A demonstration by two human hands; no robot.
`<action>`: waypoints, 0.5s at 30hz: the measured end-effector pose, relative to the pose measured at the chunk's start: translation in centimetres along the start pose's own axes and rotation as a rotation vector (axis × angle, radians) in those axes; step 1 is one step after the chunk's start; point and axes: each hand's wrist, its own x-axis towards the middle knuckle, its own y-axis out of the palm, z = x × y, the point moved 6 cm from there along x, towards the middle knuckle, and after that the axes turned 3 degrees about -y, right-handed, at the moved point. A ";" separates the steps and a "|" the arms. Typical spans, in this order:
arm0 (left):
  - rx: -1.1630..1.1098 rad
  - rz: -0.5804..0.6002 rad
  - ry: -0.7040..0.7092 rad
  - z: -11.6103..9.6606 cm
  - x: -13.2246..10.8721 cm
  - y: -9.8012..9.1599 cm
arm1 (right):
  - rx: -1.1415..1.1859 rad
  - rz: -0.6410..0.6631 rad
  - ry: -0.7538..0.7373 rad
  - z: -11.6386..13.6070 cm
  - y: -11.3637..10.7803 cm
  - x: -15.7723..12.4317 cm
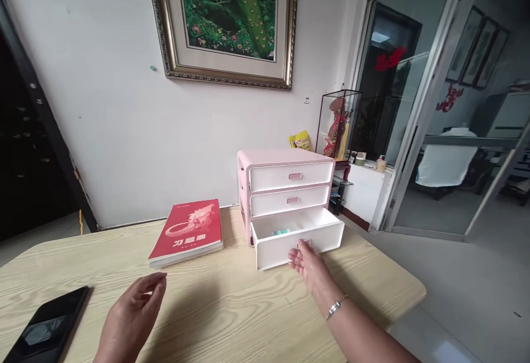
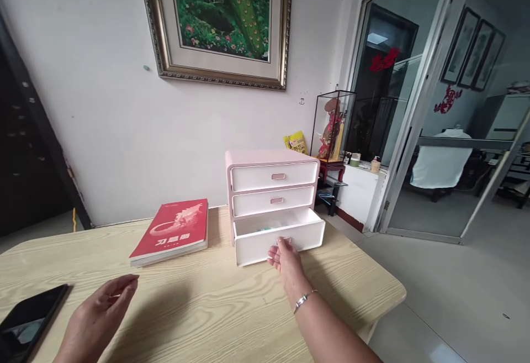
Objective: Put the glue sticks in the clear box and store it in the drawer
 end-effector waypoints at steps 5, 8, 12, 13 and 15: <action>-0.100 0.071 -0.085 5.1 0.5 0.9 | -0.001 -0.010 -0.031 0.2 3.9 2.7; -0.169 0.148 -0.099 5.1 0.5 1.8 | -0.007 -0.017 -0.052 0.0 5.5 4.1; -0.221 0.193 -0.105 3.9 0.3 2.4 | -0.048 -0.043 -0.079 -0.3 6.2 4.7; -0.228 0.197 -0.103 3.6 0.3 2.5 | -0.065 -0.049 -0.090 -0.4 6.3 4.5; -0.230 0.213 -0.092 2.9 0.0 2.6 | -0.109 -0.055 -0.122 -0.4 6.5 3.8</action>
